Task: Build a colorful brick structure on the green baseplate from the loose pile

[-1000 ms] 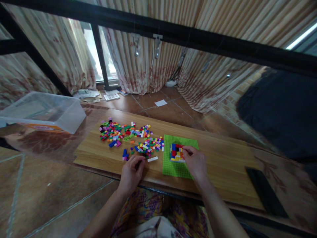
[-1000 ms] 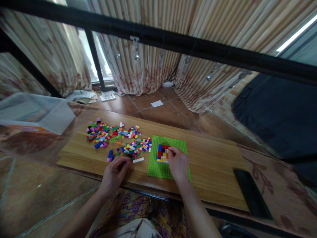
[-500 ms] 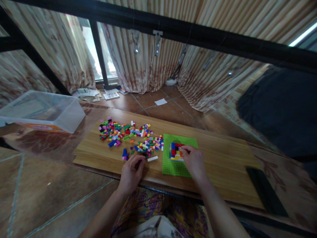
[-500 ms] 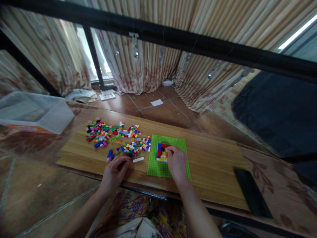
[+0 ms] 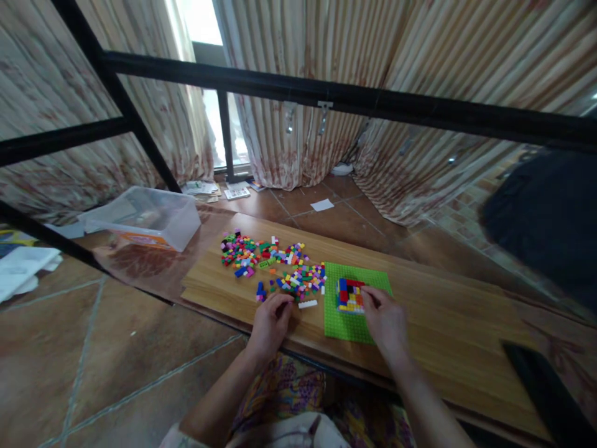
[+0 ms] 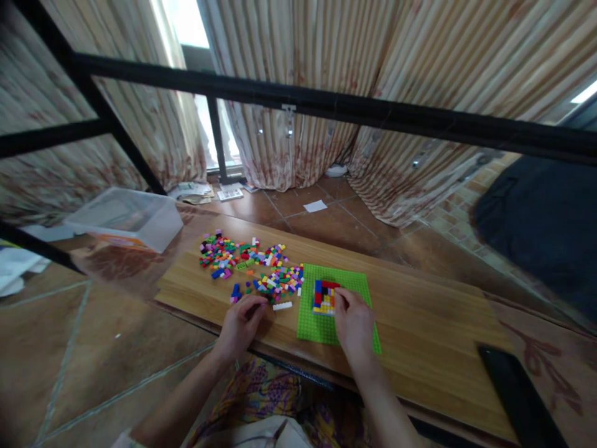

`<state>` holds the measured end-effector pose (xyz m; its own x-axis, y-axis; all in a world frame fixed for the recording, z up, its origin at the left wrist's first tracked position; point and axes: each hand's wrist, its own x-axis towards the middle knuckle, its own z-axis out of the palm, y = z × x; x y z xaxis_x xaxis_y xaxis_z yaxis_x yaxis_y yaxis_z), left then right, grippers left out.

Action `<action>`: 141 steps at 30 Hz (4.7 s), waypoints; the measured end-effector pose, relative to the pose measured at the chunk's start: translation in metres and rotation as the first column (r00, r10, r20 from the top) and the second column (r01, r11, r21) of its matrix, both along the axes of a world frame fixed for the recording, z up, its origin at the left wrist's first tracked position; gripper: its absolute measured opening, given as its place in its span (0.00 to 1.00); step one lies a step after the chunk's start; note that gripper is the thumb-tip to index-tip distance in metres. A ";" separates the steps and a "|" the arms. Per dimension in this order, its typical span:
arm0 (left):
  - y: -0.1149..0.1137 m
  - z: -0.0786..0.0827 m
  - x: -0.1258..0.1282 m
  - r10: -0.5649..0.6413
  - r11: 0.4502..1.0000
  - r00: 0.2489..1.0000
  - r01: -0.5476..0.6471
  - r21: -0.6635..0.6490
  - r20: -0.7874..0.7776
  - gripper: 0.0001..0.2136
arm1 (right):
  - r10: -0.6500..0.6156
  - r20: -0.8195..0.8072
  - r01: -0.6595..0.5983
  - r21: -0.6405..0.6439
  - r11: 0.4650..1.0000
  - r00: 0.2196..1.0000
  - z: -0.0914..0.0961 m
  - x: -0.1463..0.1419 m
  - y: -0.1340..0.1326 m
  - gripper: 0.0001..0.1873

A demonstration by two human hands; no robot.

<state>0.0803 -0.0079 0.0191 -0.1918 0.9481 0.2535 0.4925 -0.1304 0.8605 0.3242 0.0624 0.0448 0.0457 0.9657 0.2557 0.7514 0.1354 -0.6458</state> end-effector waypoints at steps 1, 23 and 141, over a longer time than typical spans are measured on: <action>0.000 0.000 0.000 0.003 1.000 1.000 -0.003 0.017 -0.004 0.07 | -0.012 -0.024 0.012 -0.005 1.000 1.000 -0.001 0.001 -0.004 0.23; 0.009 0.011 -0.041 0.184 0.983 0.911 -0.181 0.044 -0.369 0.11 | 0.078 0.223 -0.119 0.176 0.977 0.972 -0.034 0.029 -0.071 0.23; -0.009 0.009 0.064 0.040 0.768 0.739 0.407 -0.494 0.672 0.12 | -0.157 -0.461 0.113 -0.123 0.986 0.873 -0.032 0.023 0.007 0.27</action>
